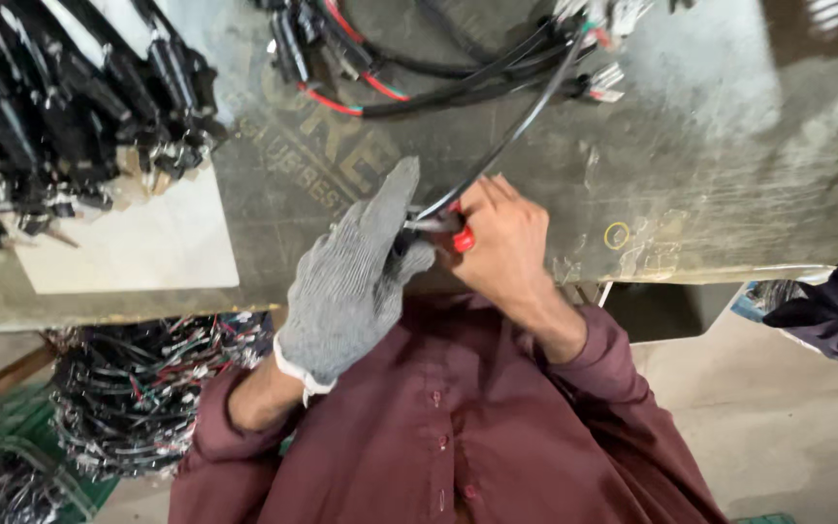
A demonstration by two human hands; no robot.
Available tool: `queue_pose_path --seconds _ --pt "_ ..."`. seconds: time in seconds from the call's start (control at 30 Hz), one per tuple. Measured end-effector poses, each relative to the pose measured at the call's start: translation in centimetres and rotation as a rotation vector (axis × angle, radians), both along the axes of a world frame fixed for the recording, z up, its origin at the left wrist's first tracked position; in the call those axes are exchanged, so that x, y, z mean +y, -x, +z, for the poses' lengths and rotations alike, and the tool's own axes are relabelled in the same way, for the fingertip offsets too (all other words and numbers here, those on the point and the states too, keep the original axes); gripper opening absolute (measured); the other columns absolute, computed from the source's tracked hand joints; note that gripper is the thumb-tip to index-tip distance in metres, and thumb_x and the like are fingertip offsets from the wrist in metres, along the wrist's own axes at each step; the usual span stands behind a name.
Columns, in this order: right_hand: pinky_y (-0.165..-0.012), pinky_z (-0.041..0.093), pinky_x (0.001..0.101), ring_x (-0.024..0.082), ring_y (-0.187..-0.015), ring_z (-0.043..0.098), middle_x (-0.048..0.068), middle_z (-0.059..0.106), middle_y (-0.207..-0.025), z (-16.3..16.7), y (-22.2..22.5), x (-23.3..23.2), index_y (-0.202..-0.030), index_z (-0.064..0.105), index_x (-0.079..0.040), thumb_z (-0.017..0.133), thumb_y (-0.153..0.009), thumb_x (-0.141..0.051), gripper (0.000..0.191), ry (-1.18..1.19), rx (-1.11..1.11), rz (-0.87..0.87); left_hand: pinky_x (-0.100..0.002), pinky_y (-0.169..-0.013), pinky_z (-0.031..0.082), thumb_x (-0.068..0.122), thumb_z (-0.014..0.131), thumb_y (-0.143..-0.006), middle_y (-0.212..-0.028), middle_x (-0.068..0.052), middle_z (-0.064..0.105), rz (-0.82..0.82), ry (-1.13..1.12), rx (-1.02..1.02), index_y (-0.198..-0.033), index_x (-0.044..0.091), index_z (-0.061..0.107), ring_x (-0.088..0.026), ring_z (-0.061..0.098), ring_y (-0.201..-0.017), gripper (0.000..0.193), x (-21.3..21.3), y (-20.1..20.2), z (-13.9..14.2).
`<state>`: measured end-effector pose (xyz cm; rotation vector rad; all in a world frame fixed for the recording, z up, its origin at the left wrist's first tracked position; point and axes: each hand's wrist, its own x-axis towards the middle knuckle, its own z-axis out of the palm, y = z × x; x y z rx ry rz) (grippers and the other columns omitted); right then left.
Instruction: The person sits at a factory workbench attaching connector plugs to the ends of black cable harnesses. They hold a cable in a gloved hand, use red-handled pliers to crimp or press the connector onto the cable end, then set the finished harness on the table and pick up the next one.
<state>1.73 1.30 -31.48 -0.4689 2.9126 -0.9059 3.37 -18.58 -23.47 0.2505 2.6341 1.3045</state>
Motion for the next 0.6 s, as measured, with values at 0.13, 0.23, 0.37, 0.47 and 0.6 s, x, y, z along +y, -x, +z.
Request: queue_pose_path --seconds 0.13,0.23,0.37,0.47,0.6 --pt "-0.082 0.047 0.0451 0.033 -0.098 0.059 0.012 0.063 -0.107 0.2 1.0 0.0 -0.106 0.063 -0.006 0.090 -0.086 -0.050 0.056 -0.181 0.197 -0.074 -0.044 -0.084 0.053 0.017 0.071 -0.094 -0.105 -0.016 0.068 0.111 0.110 0.151 -0.135 0.009 0.054 -0.035 0.064 -0.096 0.045 -2.6 -0.6 0.5" --pt "-0.095 0.045 0.0480 0.035 -0.117 0.052 0.014 0.056 -0.119 1.5 2.9 0.1 -0.118 0.065 -0.001 0.085 -0.068 -0.064 0.083 -0.201 0.318 -0.036 -0.035 -0.102 0.054 0.020 0.056 -0.117 -0.124 -0.013 0.066 0.452 0.046 0.206 -0.156 0.001 0.043 -0.023 0.065 -0.110 0.046 -7.2 -0.1 1.8" --pt "-0.102 0.043 0.0440 0.031 -0.133 0.049 0.009 0.054 -0.137 2.6 6.1 -1.5 -0.132 0.070 -0.014 0.081 -0.091 -0.033 0.046 -0.195 0.364 0.163 -0.051 -0.114 0.039 0.050 0.068 -0.102 -0.147 -0.026 0.056 0.510 0.835 0.362 -0.158 -0.001 0.036 -0.037 0.054 -0.134 0.082 -11.6 2.0 0.9" --pt "-0.098 0.044 0.0435 0.028 -0.126 0.052 0.006 0.060 -0.128 2.2 8.7 -3.0 -0.119 0.073 -0.014 0.078 -0.093 -0.022 0.028 -0.160 0.372 0.215 -0.053 -0.124 0.033 0.046 0.080 -0.097 -0.150 -0.023 0.049 0.272 0.810 0.425 -0.160 0.014 0.043 -0.038 0.043 -0.144 0.080 -10.6 2.6 -0.8" --pt "-0.096 0.046 0.0416 0.021 -0.121 0.055 -0.001 0.066 -0.119 3.6 9.2 -2.2 -0.116 0.075 -0.012 0.077 -0.096 -0.008 0.021 -0.043 0.335 0.290 -0.058 -0.118 0.037 0.044 0.082 -0.094 -0.146 -0.018 0.057 0.013 0.317 0.291 -0.150 0.003 0.056 -0.043 0.049 -0.143 0.074 -7.7 5.1 -1.7"
